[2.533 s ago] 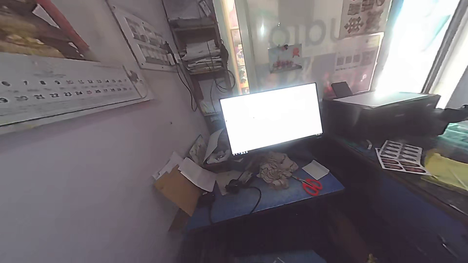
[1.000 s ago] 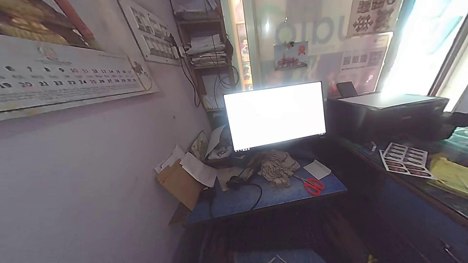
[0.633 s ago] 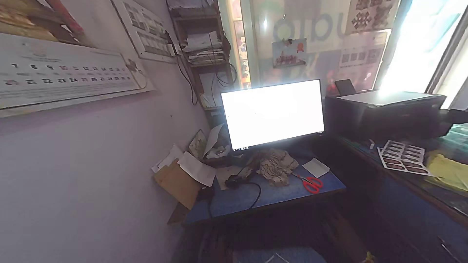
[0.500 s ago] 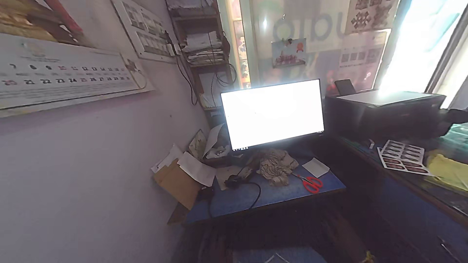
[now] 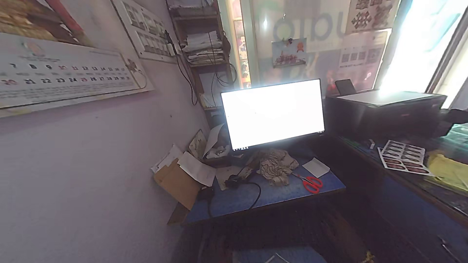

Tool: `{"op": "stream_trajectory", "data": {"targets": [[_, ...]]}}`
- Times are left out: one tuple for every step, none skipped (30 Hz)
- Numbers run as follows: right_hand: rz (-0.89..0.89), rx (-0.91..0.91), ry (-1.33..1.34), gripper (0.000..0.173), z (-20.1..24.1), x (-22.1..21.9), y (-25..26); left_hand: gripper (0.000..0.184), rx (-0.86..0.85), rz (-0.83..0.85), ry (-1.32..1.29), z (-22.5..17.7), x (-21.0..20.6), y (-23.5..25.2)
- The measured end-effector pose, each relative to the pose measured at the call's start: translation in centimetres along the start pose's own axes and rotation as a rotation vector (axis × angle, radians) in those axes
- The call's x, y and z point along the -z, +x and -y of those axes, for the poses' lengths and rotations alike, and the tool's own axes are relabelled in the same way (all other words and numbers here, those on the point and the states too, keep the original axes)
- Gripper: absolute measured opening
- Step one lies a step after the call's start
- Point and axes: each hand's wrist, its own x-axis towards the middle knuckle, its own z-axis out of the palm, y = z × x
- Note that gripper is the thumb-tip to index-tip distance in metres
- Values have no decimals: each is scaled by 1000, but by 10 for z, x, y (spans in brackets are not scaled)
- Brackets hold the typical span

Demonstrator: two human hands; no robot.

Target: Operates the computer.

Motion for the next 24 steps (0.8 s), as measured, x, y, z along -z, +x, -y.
{"op": "stream_trajectory", "data": {"targets": [[-2,0,3,51,0,0,0,44,-3,-11,-5,0,0,0],[0,4,2,50,0,0,0,43,-5,-19,-12,1,-1,0],[5,4,-3,50,0,0,1,43,-7,-23,-17,1,-1,0],[11,2,-7,50,0,0,1,44,-10,-28,-19,2,-2,0],[11,1,-19,50,0,0,1,44,-10,-28,-21,2,-2,0],[4,-5,-33,50,0,-1,1,44,-8,-26,-22,2,-1,1],[-4,-18,-46,50,1,-1,0,44,-7,-24,-20,2,-1,1],[-6,-25,-58,50,2,-1,0,43,-6,-24,-19,2,0,1],[-5,-28,-66,50,1,-1,0,43,-4,-26,-21,2,0,1],[-3,-29,-70,50,1,-2,0,42,-5,-28,-26,1,1,1],[-5,-28,-73,50,1,-2,0,42,-8,-28,-31,2,1,1],[-3,-30,-71,50,1,-1,0,43,-19,-37,-34,3,1,0],[2,-30,-64,50,2,0,0,43,-23,-41,-39,2,1,0],[11,-26,-50,50,4,2,0,42,-24,-42,-46,1,2,0],[16,-22,-39,51,4,3,0,42,-24,-41,-50,1,2,0],[15,-17,-31,51,4,3,0,42,-23,-39,-51,0,3,-1],[11,-13,-26,51,3,2,0,43,-23,-36,-50,0,3,-1],[6,-9,-24,51,3,1,0,43,-21,-33,-49,0,3,0],[2,-6,-27,51,2,1,1,43,-14,-26,-47,0,4,0],[-1,-4,-30,51,0,0,1,44,-7,-20,-47,-1,5,0],[1,-5,-33,52,0,-1,1,44,-1,-13,-48,-1,5,1],[7,-8,-36,52,-1,-1,1,44,5,-7,-46,-1,5,1],[10,-10,-36,52,0,-1,1,44,12,-2,-45,-1,5,1],[10,-7,-33,52,-1,-1,1,44,20,4,-41,-1,5,1]]}}
